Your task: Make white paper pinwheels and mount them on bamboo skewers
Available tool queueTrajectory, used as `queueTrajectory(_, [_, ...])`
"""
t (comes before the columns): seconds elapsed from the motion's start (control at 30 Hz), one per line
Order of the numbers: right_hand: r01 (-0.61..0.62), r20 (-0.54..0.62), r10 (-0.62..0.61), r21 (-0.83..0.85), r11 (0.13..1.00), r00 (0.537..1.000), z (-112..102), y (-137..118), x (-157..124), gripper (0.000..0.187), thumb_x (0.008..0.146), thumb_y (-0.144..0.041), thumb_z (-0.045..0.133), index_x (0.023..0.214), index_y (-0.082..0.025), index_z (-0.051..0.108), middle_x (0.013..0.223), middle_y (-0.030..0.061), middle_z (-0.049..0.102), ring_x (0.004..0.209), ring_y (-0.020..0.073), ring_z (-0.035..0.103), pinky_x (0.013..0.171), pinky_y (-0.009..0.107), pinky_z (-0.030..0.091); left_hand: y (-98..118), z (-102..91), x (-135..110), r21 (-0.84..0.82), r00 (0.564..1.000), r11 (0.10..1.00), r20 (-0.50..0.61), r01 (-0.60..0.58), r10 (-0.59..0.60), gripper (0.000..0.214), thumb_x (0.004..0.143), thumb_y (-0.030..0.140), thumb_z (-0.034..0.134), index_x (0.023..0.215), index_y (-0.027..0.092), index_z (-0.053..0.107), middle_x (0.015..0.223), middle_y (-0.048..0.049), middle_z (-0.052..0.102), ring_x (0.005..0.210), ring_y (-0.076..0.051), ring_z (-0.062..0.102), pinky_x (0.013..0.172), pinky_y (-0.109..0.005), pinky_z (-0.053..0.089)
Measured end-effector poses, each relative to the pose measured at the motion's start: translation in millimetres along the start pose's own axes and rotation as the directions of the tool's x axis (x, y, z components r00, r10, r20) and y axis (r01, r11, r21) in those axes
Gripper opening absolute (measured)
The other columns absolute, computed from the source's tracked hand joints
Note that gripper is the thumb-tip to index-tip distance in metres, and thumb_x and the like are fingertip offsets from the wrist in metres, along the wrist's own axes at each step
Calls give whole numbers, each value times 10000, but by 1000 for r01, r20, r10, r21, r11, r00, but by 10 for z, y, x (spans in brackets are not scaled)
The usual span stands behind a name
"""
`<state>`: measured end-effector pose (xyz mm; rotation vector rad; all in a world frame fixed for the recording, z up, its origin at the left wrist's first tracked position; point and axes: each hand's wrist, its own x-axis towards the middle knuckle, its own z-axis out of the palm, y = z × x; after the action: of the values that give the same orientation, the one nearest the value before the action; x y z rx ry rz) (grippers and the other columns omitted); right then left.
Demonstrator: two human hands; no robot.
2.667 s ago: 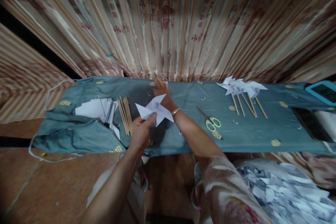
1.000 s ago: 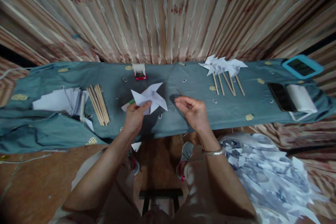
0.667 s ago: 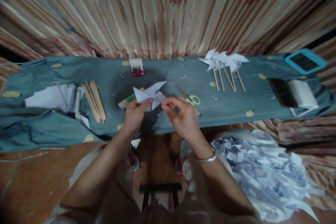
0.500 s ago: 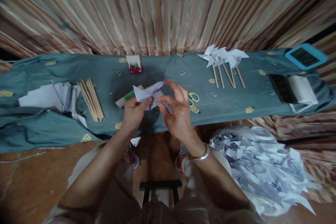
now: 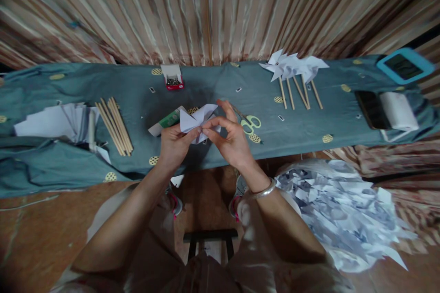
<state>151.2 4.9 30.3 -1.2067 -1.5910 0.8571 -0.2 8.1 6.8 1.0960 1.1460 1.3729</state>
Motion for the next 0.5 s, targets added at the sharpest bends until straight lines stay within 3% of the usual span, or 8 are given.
queueTrajectory(0.5, [-52,18,50,70,996,999,-4,20,6,210,761,-441,736,796,-237,699,1442,34,507,1439,255,323,1200,473,178,-19,-5,-11,14,1000,1000,9,11,-11,192,649,326,760,734,153,764,707,-16,721,629,-141,606,615,-247,470])
